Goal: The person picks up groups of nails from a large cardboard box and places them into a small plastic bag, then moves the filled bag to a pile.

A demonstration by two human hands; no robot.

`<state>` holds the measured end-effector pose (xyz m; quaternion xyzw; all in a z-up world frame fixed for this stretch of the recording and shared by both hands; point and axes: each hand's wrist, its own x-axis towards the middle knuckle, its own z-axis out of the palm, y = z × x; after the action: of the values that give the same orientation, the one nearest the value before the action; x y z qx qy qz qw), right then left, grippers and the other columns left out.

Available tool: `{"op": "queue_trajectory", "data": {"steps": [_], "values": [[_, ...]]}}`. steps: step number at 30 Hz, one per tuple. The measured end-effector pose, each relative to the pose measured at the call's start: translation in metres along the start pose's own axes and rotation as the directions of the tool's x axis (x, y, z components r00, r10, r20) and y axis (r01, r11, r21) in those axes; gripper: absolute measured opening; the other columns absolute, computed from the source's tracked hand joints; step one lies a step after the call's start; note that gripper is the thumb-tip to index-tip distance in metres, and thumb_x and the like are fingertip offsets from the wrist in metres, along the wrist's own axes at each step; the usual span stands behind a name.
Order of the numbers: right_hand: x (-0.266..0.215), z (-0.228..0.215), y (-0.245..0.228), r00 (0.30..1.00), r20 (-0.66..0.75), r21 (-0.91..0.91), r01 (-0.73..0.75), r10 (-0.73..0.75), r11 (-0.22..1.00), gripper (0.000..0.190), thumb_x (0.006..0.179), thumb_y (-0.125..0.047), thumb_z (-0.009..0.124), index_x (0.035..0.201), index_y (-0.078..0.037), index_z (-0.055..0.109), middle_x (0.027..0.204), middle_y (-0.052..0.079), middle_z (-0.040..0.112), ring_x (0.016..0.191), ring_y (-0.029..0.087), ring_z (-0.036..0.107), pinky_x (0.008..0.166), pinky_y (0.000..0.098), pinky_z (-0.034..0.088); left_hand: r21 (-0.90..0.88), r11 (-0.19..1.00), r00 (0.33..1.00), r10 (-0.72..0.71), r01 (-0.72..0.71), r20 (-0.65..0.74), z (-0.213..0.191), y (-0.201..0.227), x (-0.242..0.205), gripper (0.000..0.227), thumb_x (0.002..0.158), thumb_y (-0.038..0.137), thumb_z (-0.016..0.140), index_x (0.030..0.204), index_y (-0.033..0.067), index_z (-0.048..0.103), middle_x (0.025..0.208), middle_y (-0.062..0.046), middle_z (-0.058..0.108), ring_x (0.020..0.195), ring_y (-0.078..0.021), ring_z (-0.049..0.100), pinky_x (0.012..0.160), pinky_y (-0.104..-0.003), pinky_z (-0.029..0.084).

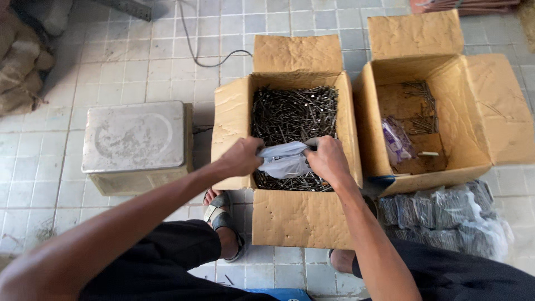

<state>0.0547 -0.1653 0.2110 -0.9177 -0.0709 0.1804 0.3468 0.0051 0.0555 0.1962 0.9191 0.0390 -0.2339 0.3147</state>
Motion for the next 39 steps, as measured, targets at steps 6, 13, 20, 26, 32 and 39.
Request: {"op": "queue_trajectory", "data": {"steps": [6,13,20,26,32,39], "values": [[-0.012,0.010,-0.095,0.985,0.088,-0.089,0.159,-0.151,0.983,0.022,0.082,-0.016,0.064,0.098,-0.007,0.077,0.095,0.018,0.074,0.100,0.042,0.067,0.088,0.0510,0.052,-0.378,0.926,0.998,0.030,-0.010,0.046,-0.094,-0.045,-0.045,0.023,0.073,0.008,0.063,0.093,-0.0008,0.068,0.058,-0.012,0.065,0.044,-0.0162,0.063,0.042,-0.026,0.052],[0.028,0.088,-0.184,0.922,0.225,-0.151,0.352,-0.315,0.924,0.023,0.081,-0.018,0.061,0.092,-0.005,0.076,0.087,0.019,0.073,0.095,0.043,0.066,0.084,0.0525,0.050,-0.692,0.716,0.988,-0.024,-0.090,-0.154,-0.144,-0.144,-0.095,0.032,0.080,0.006,0.056,0.111,0.0013,0.061,0.073,-0.007,0.059,0.055,-0.0117,0.057,0.048,-0.024,0.045],[0.073,0.192,-0.258,0.855,0.368,-0.174,0.451,-0.367,0.876,0.019,0.078,-0.022,0.061,0.067,-0.009,0.070,0.066,0.013,0.067,0.078,0.037,0.069,0.069,0.0448,0.048,-0.862,0.399,0.909,-0.138,-0.312,-0.393,-0.152,-0.275,-0.109,0.035,0.079,0.001,0.059,0.114,0.0010,0.059,0.067,-0.006,0.054,0.054,-0.0140,0.057,0.045,-0.023,0.043],[0.109,0.281,-0.292,0.824,0.408,-0.133,0.480,-0.394,0.867,0.022,0.078,-0.021,0.062,0.059,-0.009,0.065,0.059,0.013,0.063,0.072,0.039,0.066,0.065,0.0452,0.046,-0.873,0.304,0.840,-0.282,-0.381,-0.465,-0.161,-0.352,-0.118,0.037,0.079,0.001,0.062,0.115,0.0009,0.059,0.066,-0.006,0.056,0.053,-0.0144,0.059,0.044,-0.022,0.045],[0.124,0.331,-0.316,0.748,0.493,-0.110,0.560,-0.444,0.822,0.021,0.081,-0.020,0.063,0.066,-0.006,0.068,0.065,0.017,0.066,0.076,0.039,0.068,0.066,0.0444,0.049,-0.867,0.302,0.782,-0.382,-0.397,-0.492,-0.165,-0.401,-0.125,0.036,0.075,0.000,0.061,0.112,0.0012,0.061,0.063,-0.006,0.056,0.050,-0.0148,0.060,0.041,-0.022,0.044],[0.131,0.359,-0.314,0.700,0.501,-0.055,0.613,-0.509,0.788,0.019,0.084,-0.020,0.065,0.079,-0.002,0.071,0.078,0.019,0.069,0.084,0.038,0.069,0.069,0.0472,0.051,-0.856,0.290,0.749,-0.415,-0.428,-0.516,-0.151,-0.436,-0.115,0.034,0.074,-0.001,0.061,0.108,0.0006,0.063,0.061,-0.007,0.057,0.049,-0.0154,0.061,0.038,-0.022,0.044]]}}
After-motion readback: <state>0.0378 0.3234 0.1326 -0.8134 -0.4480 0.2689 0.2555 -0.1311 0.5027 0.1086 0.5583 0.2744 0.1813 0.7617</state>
